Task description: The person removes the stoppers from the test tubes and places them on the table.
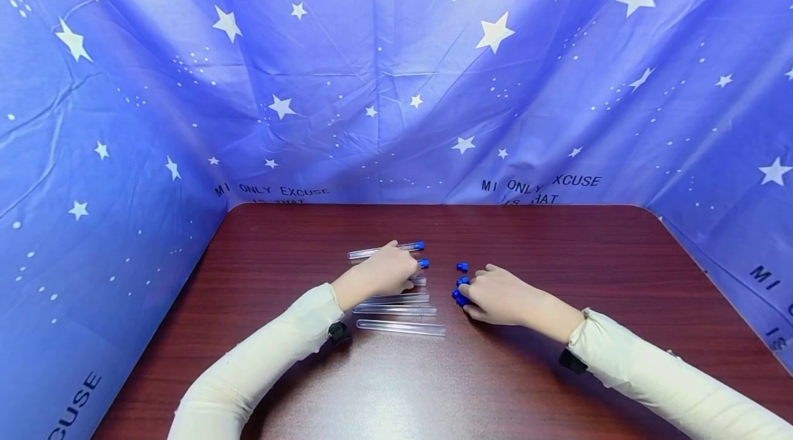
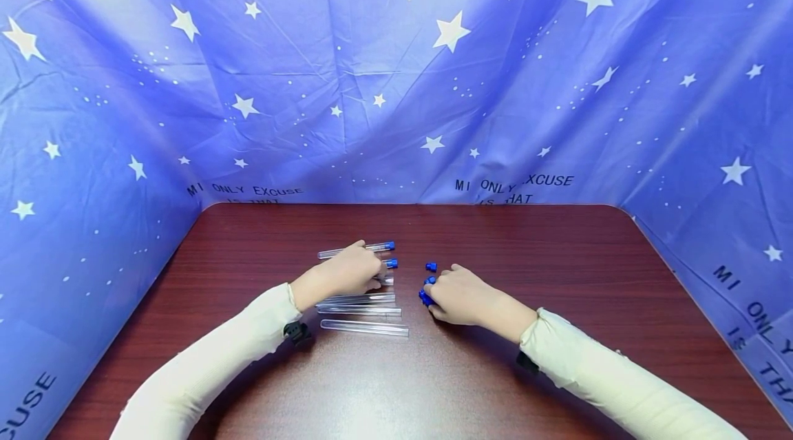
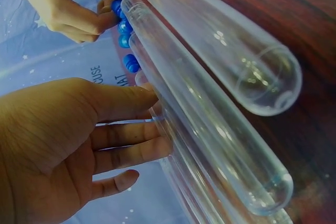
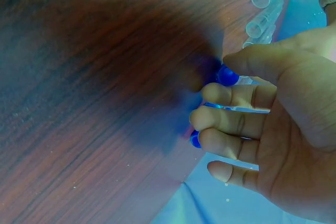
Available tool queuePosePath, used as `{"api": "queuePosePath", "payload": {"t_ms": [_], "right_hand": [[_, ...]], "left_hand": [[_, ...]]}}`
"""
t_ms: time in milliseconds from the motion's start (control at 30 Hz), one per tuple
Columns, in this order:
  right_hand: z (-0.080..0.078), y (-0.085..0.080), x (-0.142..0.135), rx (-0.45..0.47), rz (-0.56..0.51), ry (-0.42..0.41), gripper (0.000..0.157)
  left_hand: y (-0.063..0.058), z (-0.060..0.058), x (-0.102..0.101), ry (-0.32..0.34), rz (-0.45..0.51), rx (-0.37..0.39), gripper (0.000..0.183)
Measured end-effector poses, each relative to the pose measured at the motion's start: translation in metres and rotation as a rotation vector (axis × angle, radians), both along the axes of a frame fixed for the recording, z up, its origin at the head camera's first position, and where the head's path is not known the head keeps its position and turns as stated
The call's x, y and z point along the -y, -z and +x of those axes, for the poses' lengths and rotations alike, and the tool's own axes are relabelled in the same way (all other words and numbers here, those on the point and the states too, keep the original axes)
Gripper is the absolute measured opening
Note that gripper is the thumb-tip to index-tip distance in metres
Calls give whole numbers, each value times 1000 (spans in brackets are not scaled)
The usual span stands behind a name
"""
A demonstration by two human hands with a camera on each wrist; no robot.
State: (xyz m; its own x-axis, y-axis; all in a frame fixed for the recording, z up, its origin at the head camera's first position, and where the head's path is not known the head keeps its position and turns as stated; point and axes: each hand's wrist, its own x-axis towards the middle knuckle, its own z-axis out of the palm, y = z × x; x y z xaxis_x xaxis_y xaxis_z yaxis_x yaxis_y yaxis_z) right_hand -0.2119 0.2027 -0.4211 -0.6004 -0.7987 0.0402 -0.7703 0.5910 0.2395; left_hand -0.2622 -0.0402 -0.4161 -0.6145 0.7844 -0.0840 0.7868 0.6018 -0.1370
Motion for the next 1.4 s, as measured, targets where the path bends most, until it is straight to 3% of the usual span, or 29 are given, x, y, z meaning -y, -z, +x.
{"api": "queuePosePath", "payload": {"t_ms": [300,633,800,1400], "right_hand": [[1,-2,1,1,11,0,19],[0,1,0,-28,25,-6,21],[0,3,0,-26,42,12,23],[2,7,-2,-168,-26,-26,35]], "left_hand": [[5,1,1,25,13,-77,15],[7,1,1,10,4,-75,36],[11,0,2,12,20,-106,31],[14,-1,0,-18,-7,-93,36]]}}
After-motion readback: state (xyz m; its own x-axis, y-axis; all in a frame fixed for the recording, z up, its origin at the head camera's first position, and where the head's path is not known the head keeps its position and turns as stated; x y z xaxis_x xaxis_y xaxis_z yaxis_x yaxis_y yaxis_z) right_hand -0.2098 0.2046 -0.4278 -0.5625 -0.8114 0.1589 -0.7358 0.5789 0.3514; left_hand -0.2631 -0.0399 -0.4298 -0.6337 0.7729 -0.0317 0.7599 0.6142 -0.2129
